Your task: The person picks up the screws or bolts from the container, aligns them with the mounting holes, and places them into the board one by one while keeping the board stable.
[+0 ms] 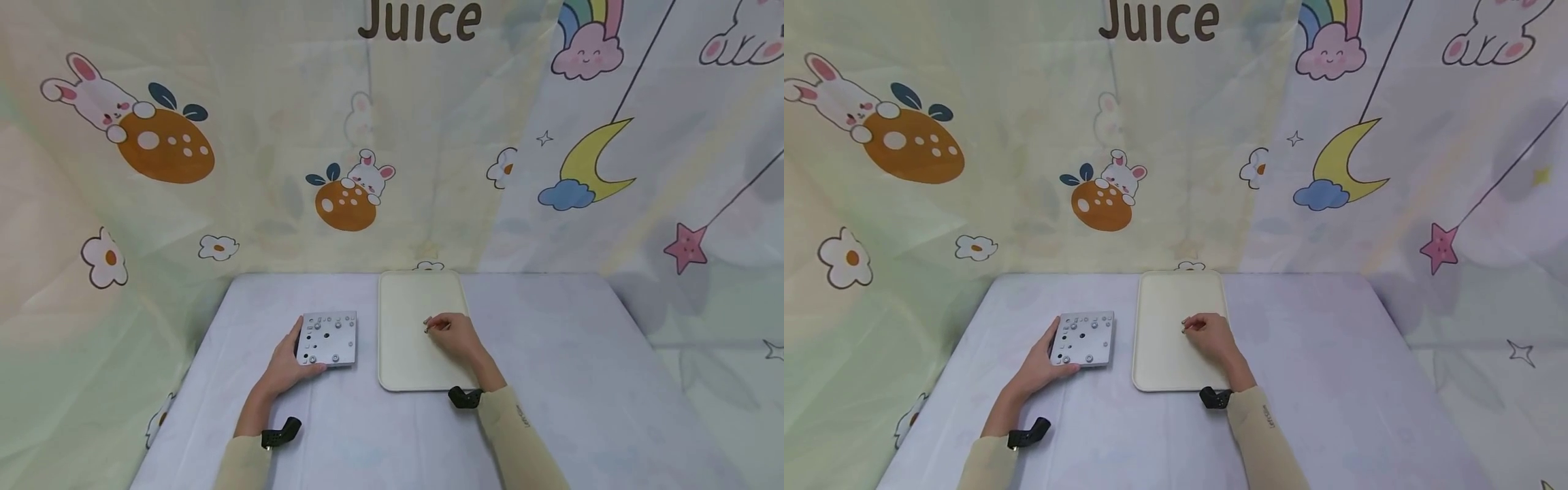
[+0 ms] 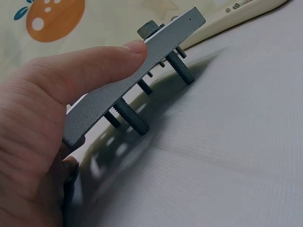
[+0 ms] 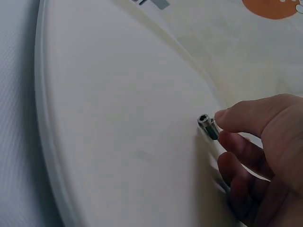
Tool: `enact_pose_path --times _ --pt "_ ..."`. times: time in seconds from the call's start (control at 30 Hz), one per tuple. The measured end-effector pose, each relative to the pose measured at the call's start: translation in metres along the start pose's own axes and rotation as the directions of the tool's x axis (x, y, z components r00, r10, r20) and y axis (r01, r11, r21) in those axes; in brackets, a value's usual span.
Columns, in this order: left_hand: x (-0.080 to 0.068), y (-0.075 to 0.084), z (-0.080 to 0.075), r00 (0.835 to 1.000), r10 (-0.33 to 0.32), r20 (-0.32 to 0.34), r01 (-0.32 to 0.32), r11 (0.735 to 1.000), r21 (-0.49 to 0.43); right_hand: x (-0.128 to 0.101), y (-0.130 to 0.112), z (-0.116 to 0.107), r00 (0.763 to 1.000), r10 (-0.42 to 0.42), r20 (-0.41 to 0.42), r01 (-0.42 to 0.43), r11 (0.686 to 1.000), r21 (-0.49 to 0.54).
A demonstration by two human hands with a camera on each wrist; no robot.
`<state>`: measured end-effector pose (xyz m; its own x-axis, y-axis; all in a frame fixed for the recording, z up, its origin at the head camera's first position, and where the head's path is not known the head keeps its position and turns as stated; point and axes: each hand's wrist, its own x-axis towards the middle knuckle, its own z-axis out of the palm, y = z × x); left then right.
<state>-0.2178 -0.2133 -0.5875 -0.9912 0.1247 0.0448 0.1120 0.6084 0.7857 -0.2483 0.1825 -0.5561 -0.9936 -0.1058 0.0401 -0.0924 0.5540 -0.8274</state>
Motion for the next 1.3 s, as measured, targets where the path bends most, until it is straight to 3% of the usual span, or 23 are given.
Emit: enact_pose_path --times 0.17,0.33,0.53,0.8,1.0,1.17,1.3 --pt "-0.004 0.002 0.0 0.999 -0.031 0.014 0.031 0.999 -0.013 -0.003 0.008 0.004 1.0 -0.011 0.024 0.012 0.998 -0.056" --pt "-0.002 0.003 0.001 1.0 -0.021 -0.001 0.021 1.0 -0.016 0.001 0.008 0.005 0.999 -0.037 0.018 0.039 0.985 -0.166" --pt "-0.003 0.003 0.009 1.0 -0.019 0.002 0.019 1.0 -0.012 -0.001 0.008 0.002 0.999 -0.002 0.053 0.016 0.965 -0.261" --pt "0.001 0.004 0.0 1.0 -0.021 -0.02 0.021 1.0 0.013 0.012 -0.003 0.004 0.995 -0.053 0.086 0.074 0.962 -0.261" --pt "0.001 0.002 0.001 1.0 -0.008 -0.022 0.009 1.0 0.013 0.013 -0.01 0.015 0.997 -0.06 0.05 0.07 0.971 -0.23" --pt "0.001 0.0 0.002 1.0 -0.026 -0.005 0.026 1.0 0.004 0.017 -0.032 0.03 0.992 -0.113 0.051 0.122 0.97 -0.212" --pt "0.002 0.0 0.0 1.0 -0.02 -0.013 0.02 1.0 0.011 0.022 -0.059 0.046 0.978 -0.178 0.105 0.194 0.966 -0.173"
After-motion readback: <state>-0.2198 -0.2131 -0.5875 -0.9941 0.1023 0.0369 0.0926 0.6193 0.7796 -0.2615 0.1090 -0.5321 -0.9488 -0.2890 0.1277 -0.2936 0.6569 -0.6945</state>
